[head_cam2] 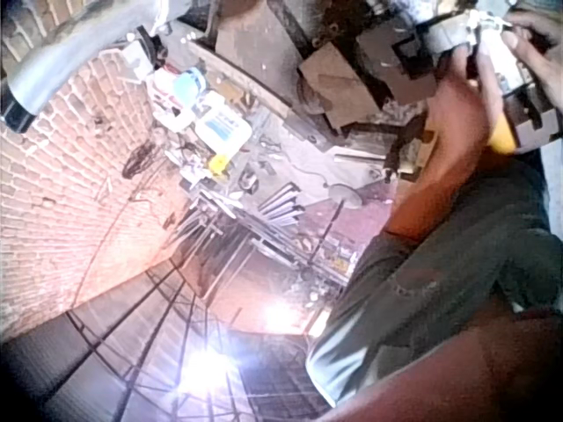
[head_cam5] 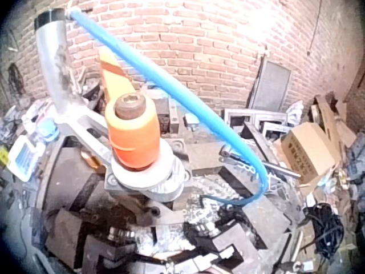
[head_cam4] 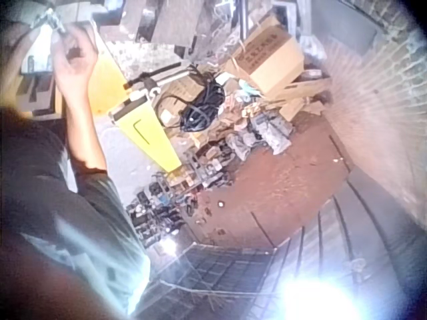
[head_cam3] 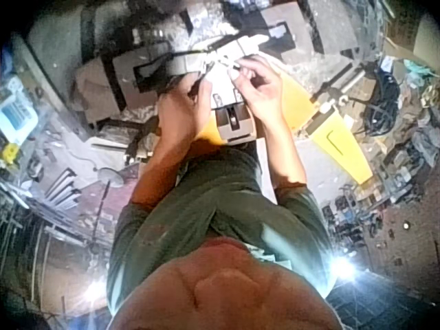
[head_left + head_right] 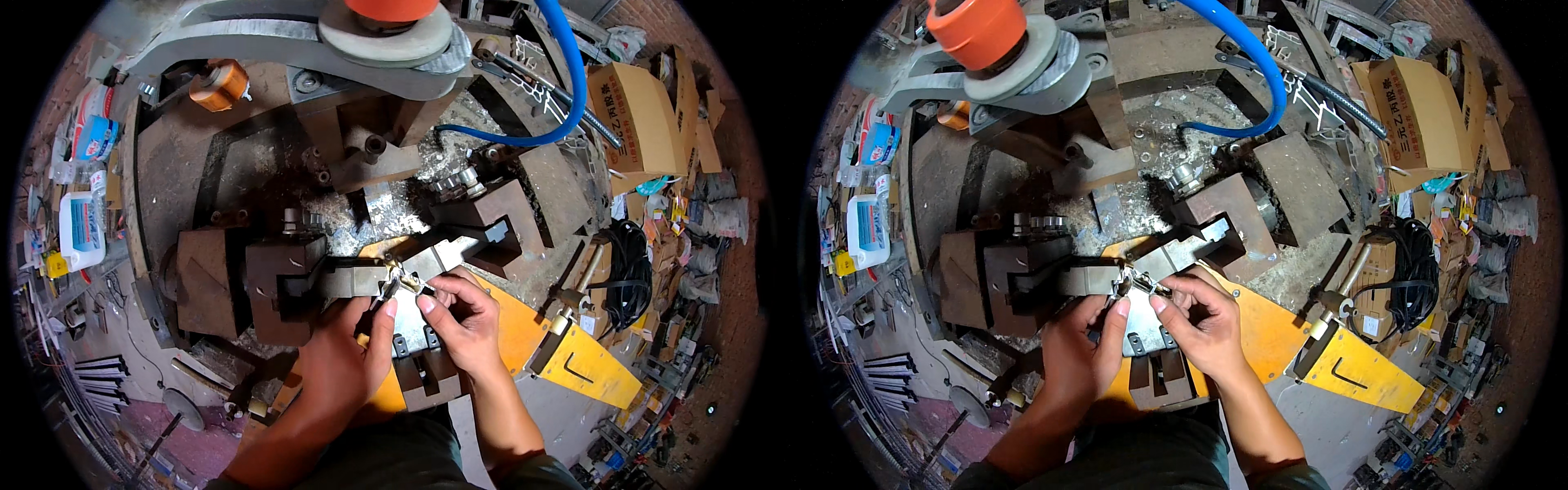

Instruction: The person assembles a metal frame by placing aluminum extrusion pieces into a corner-joining machine, using a hex key to tighten internal fasteners, and pressing buttons on the machine to operate the pneumatic clamps.

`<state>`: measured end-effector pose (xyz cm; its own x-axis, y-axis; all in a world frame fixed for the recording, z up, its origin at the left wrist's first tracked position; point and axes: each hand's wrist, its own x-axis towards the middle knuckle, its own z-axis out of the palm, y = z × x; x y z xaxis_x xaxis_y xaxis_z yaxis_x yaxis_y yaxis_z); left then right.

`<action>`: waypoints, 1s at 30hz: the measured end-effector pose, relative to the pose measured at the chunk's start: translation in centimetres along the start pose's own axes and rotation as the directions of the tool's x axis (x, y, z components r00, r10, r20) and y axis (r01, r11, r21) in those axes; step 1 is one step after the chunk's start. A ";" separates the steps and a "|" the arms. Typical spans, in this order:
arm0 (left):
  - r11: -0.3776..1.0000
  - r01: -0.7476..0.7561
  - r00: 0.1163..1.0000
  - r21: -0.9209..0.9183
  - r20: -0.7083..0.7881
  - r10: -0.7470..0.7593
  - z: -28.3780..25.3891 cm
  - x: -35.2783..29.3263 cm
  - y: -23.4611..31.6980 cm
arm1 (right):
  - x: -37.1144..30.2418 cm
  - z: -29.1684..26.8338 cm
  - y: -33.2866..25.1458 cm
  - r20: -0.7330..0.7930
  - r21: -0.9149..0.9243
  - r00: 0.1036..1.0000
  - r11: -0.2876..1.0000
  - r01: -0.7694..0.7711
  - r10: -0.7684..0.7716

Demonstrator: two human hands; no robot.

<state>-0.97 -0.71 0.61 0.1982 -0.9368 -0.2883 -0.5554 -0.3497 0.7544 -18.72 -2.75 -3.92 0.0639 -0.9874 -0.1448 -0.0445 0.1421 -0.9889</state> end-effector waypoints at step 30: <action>0.973 -0.229 0.971 -0.010 -0.073 0.228 -0.2 0.0 -1.3 | 0.5 -0.5 -2.5 0.089 0.111 0.990 0.986 -0.121 0.111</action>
<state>-0.08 -0.25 -0.31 0.1249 -0.9900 -0.0648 -0.5780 -0.1257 0.8063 -19.06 -3.66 -1.46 0.1470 -0.9554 -0.2562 0.0595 0.2671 -0.9618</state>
